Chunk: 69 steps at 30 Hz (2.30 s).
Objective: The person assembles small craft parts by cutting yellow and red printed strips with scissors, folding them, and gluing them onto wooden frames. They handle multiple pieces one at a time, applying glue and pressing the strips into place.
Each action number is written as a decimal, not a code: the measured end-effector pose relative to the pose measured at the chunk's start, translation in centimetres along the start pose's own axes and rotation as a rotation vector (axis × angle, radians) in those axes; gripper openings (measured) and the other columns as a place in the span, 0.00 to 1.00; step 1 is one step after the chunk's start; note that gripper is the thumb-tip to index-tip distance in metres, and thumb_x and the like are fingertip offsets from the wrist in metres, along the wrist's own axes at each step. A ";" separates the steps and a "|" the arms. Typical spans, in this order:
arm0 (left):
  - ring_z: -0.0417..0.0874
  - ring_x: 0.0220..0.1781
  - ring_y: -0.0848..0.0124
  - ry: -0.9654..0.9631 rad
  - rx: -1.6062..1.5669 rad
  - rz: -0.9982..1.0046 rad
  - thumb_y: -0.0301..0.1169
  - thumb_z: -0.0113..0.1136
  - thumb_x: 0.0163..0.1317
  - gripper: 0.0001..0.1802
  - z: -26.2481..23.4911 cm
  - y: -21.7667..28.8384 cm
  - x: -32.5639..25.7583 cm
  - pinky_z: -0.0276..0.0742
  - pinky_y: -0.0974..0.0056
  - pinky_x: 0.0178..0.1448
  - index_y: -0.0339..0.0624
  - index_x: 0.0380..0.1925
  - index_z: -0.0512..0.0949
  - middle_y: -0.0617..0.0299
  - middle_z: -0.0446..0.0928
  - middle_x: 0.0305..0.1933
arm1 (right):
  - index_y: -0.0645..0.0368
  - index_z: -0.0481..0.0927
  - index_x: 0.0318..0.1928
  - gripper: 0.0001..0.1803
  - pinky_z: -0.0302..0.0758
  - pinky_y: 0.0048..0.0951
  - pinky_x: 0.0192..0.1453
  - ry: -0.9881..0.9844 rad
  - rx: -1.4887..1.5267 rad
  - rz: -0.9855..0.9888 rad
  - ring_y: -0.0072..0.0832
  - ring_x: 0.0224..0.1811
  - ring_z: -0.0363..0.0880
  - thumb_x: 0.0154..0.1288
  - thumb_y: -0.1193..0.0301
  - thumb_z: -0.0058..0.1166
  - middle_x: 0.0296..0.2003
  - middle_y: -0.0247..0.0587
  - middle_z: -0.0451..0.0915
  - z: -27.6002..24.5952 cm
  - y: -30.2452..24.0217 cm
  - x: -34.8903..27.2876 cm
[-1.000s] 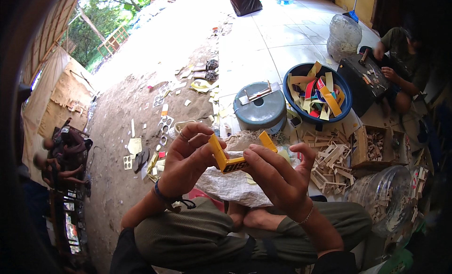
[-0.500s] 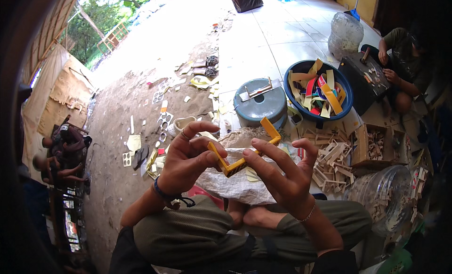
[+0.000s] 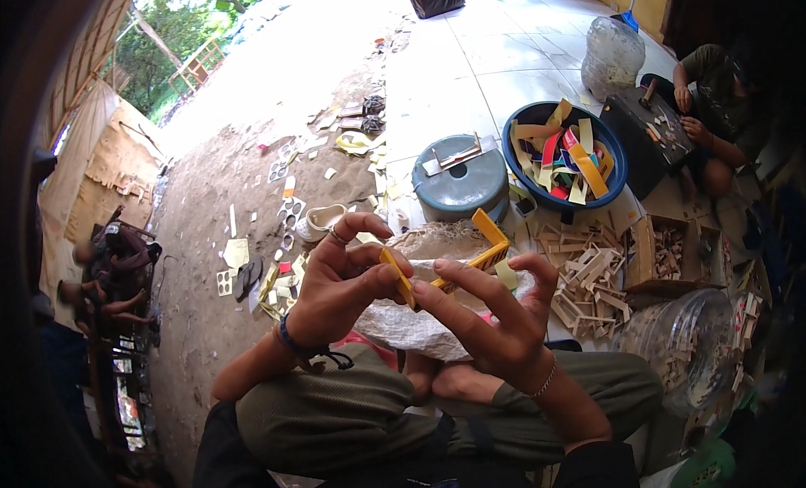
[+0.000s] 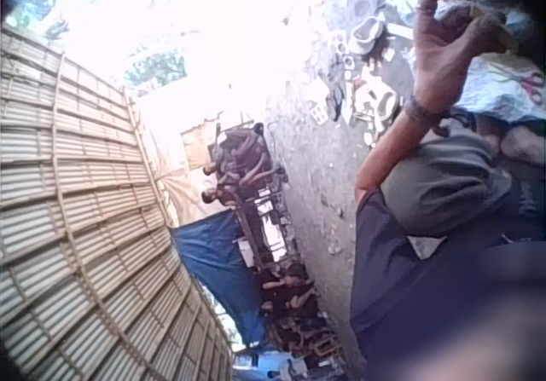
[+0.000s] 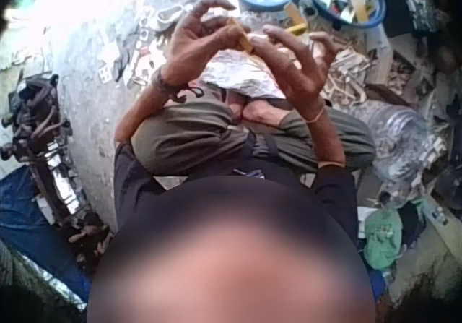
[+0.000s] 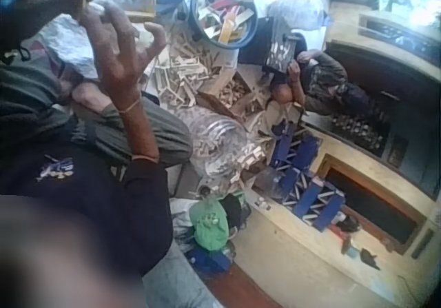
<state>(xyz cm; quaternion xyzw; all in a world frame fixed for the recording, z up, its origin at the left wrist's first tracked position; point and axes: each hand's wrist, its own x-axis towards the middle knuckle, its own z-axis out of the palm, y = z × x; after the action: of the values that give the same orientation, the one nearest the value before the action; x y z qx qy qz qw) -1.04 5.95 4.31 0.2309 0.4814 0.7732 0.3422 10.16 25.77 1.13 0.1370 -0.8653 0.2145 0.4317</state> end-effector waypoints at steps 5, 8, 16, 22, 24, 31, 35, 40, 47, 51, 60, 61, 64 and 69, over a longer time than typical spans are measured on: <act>0.88 0.53 0.64 -0.019 0.006 -0.014 0.23 0.63 0.71 0.23 0.3 -0.1 0.2 0.87 0.62 0.56 0.37 0.62 0.67 0.49 0.85 0.51 | 0.41 0.87 0.51 0.17 0.62 0.43 0.64 0.031 -0.002 -0.003 0.14 0.51 0.83 0.61 0.64 0.68 0.48 0.26 0.88 0.2 0.2 0.0; 0.87 0.50 0.66 -0.001 0.108 0.029 0.22 0.64 0.69 0.22 0.5 -0.1 0.0 0.86 0.62 0.54 0.38 0.60 0.68 0.52 0.83 0.47 | 0.44 0.85 0.50 0.17 0.62 0.47 0.65 0.015 0.032 -0.023 0.20 0.48 0.85 0.59 0.66 0.70 0.49 0.31 0.87 -0.1 0.4 0.1; 0.86 0.53 0.66 -0.061 0.178 0.103 0.19 0.63 0.69 0.21 0.3 0.2 -0.2 0.86 0.61 0.56 0.38 0.58 0.69 0.52 0.82 0.49 | 0.41 0.86 0.49 0.20 0.61 0.43 0.66 0.034 0.162 0.045 0.13 0.47 0.84 0.54 0.59 0.76 0.46 0.22 0.87 -0.1 0.1 0.5; 0.87 0.53 0.65 -0.078 0.174 0.101 0.18 0.63 0.69 0.19 0.3 -0.1 -0.1 0.87 0.63 0.55 0.38 0.56 0.70 0.52 0.83 0.49 | 0.42 0.86 0.47 0.20 0.61 0.43 0.66 -0.034 0.185 0.012 0.10 0.45 0.84 0.54 0.57 0.75 0.41 0.18 0.86 -0.1 0.3 0.5; 0.87 0.52 0.65 -0.078 0.164 0.089 0.18 0.63 0.69 0.19 0.3 -0.1 -0.1 0.87 0.63 0.54 0.38 0.57 0.70 0.52 0.83 0.49 | 0.42 0.86 0.47 0.19 0.61 0.43 0.66 -0.009 0.171 0.006 0.09 0.44 0.84 0.55 0.57 0.75 0.40 0.18 0.86 0.1 0.2 0.4; 0.87 0.50 0.66 -0.026 0.181 -0.010 0.22 0.64 0.70 0.24 0.0 -0.1 -0.2 0.88 0.63 0.52 0.37 0.63 0.68 0.52 0.82 0.51 | 0.46 0.86 0.46 0.18 0.63 0.44 0.65 0.018 0.100 0.006 0.11 0.43 0.84 0.57 0.56 0.72 0.39 0.20 0.87 0.5 0.4 0.3; 0.85 0.56 0.69 -0.018 0.082 -0.071 0.24 0.62 0.72 0.22 -0.2 0.0 -0.3 0.87 0.65 0.56 0.37 0.63 0.70 0.54 0.82 0.54 | 0.49 0.86 0.48 0.19 0.63 0.43 0.64 -0.004 0.155 0.029 0.13 0.43 0.85 0.59 0.56 0.71 0.41 0.22 0.88 0.5 0.8 0.4; 0.85 0.56 0.70 -0.024 0.088 -0.069 0.24 0.63 0.72 0.21 -0.4 -0.2 -0.3 0.86 0.66 0.56 0.37 0.62 0.70 0.54 0.81 0.54 | 0.49 0.86 0.51 0.21 0.63 0.42 0.64 -0.021 0.169 0.042 0.14 0.44 0.85 0.60 0.56 0.70 0.43 0.23 0.88 0.5 0.9 0.4; 0.86 0.54 0.70 -0.013 0.131 -0.060 0.24 0.65 0.70 0.21 -0.6 -0.5 -0.4 0.86 0.66 0.55 0.37 0.60 0.71 0.57 0.81 0.50 | 0.44 0.87 0.53 0.22 0.63 0.40 0.63 -0.016 0.152 0.012 0.11 0.45 0.84 0.58 0.58 0.71 0.43 0.21 0.88 0.6 0.8 0.4; 0.86 0.52 0.71 -0.027 -0.035 -0.158 0.24 0.67 0.69 0.22 -1.0 -0.5 -0.3 0.85 0.66 0.54 0.38 0.60 0.72 0.59 0.82 0.48 | 0.43 0.88 0.52 0.21 0.63 0.40 0.62 -0.050 0.141 0.007 0.10 0.45 0.83 0.56 0.59 0.72 0.43 0.20 0.88 0.4 0.8 0.4; 0.85 0.52 0.73 0.055 -0.010 -0.107 0.26 0.67 0.69 0.22 -0.7 -0.4 -0.1 0.84 0.67 0.56 0.38 0.61 0.73 0.61 0.82 0.49 | 0.48 0.85 0.55 0.24 0.64 0.40 0.61 -0.038 0.185 0.052 0.14 0.46 0.85 0.57 0.62 0.73 0.46 0.24 0.88 1.4 1.3 0.5; 0.85 0.52 0.73 0.070 0.016 -0.108 0.26 0.67 0.69 0.22 -0.6 -0.4 0.0 0.84 0.67 0.56 0.38 0.61 0.73 0.61 0.82 0.50 | 0.49 0.85 0.55 0.24 0.64 0.39 0.60 -0.030 0.182 0.051 0.15 0.46 0.85 0.58 0.62 0.73 0.46 0.25 0.88 1.5 1.3 0.5; 0.84 0.56 0.70 0.093 0.066 -0.079 0.23 0.65 0.69 0.22 -0.1 -0.4 0.0 0.85 0.64 0.59 0.37 0.62 0.72 0.59 0.80 0.51 | 0.52 0.85 0.54 0.22 0.65 0.38 0.58 -0.039 0.202 0.070 0.17 0.45 0.85 0.59 0.63 0.72 0.46 0.27 0.89 1.5 1.6 0.4; 0.82 0.61 0.67 -0.005 0.422 0.087 0.18 0.67 0.65 0.24 0.2 0.2 -0.2 0.84 0.62 0.62 0.35 0.60 0.74 0.55 0.79 0.54 | 0.54 0.85 0.53 0.20 0.66 0.36 0.55 -0.039 0.372 0.206 0.22 0.41 0.85 0.60 0.65 0.72 0.44 0.31 0.89 1.2 1.9 0.5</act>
<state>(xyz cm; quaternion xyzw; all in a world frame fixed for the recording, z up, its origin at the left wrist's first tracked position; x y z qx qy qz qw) -0.82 5.91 4.55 0.3200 0.6214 0.6686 0.2540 8.19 26.80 0.38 0.1291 -0.8285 0.4108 0.3580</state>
